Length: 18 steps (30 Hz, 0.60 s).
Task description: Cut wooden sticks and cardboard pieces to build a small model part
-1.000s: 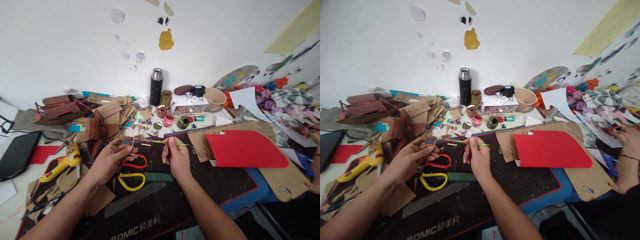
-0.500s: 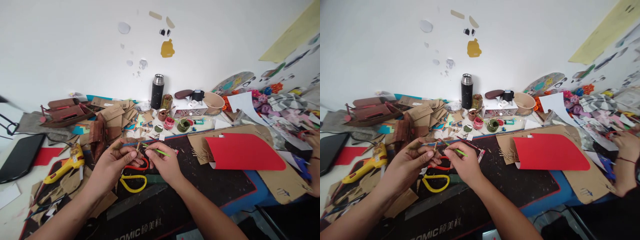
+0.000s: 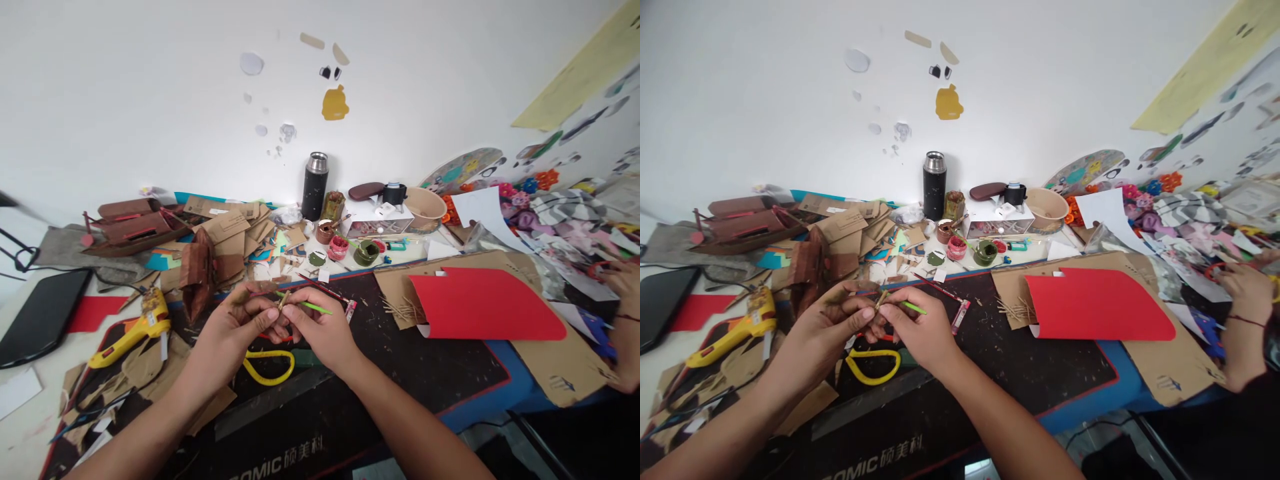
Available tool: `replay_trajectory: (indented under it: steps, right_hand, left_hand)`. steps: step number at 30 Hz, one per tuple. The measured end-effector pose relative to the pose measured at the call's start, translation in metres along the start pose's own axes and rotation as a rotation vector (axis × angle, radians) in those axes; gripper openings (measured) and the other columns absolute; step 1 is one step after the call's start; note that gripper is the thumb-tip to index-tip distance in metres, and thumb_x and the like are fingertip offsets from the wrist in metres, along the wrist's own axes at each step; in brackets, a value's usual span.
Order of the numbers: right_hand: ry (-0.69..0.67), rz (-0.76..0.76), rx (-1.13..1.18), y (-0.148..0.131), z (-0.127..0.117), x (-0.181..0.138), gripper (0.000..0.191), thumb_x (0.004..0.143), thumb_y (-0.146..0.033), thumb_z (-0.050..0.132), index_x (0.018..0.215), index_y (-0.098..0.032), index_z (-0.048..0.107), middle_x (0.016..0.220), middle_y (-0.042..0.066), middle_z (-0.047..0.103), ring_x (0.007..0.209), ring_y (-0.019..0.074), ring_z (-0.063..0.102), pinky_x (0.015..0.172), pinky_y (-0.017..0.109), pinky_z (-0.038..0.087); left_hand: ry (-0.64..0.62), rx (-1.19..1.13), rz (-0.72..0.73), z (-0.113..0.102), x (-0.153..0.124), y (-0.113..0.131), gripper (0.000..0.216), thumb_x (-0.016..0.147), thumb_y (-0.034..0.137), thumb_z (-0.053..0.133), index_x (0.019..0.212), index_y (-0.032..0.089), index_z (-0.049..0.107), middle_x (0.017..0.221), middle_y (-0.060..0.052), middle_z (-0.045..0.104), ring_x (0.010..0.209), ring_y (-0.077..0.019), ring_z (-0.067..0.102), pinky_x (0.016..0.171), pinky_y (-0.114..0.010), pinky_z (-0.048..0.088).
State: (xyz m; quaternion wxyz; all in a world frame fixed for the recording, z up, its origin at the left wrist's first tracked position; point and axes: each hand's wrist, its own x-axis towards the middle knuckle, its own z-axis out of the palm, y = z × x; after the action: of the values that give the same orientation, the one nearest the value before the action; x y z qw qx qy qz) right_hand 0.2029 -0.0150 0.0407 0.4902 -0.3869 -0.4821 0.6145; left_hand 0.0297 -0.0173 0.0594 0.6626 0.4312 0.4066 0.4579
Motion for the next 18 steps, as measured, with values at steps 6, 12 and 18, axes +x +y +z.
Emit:
replay_trajectory:
  steps: [6, 12, 18]
  right_hand:
    - [-0.019, 0.018, 0.045, 0.007, 0.001, 0.001, 0.029, 0.09, -0.049, 0.078, 0.091, -0.021, 0.068, 0.069, -0.003, 0.063, 0.055, 0.0116, 0.058, 0.048, 0.022, 0.05]
    - [-0.024, 0.032, 0.091, 0.011, 0.001, 0.002, 0.033, 0.089, -0.051, 0.079, 0.094, -0.021, 0.067, 0.065, -0.005, 0.06, 0.049, 0.0104, 0.055, 0.045, 0.022, 0.047]
    - [-0.019, 0.058, 0.049, 0.01, -0.002, -0.001, 0.033, 0.089, -0.051, 0.078, 0.093, -0.021, 0.065, 0.057, -0.008, 0.057, 0.043, 0.0088, 0.051, 0.043, 0.021, 0.043]
  left_hand:
    - [-0.016, 0.031, -0.004, 0.003, 0.001, -0.003, 0.039, 0.088, 0.041, 0.083, 0.109, 0.02, 0.058, 0.073, -0.001, 0.078, 0.065, -0.0208, 0.076, 0.06, -0.028, 0.061]
    - [-0.049, 0.056, -0.026, 0.002, 0.003, -0.006, 0.04, 0.091, 0.045, 0.08, 0.111, 0.022, 0.054, 0.072, -0.001, 0.076, 0.063, -0.019, 0.073, 0.059, -0.027, 0.059]
    - [-0.069, 0.172, -0.047, -0.003, 0.006, -0.006, 0.041, 0.09, 0.05, 0.079, 0.107, 0.021, 0.057, 0.068, 0.003, 0.069, 0.06, -0.0142, 0.064, 0.055, -0.023, 0.052]
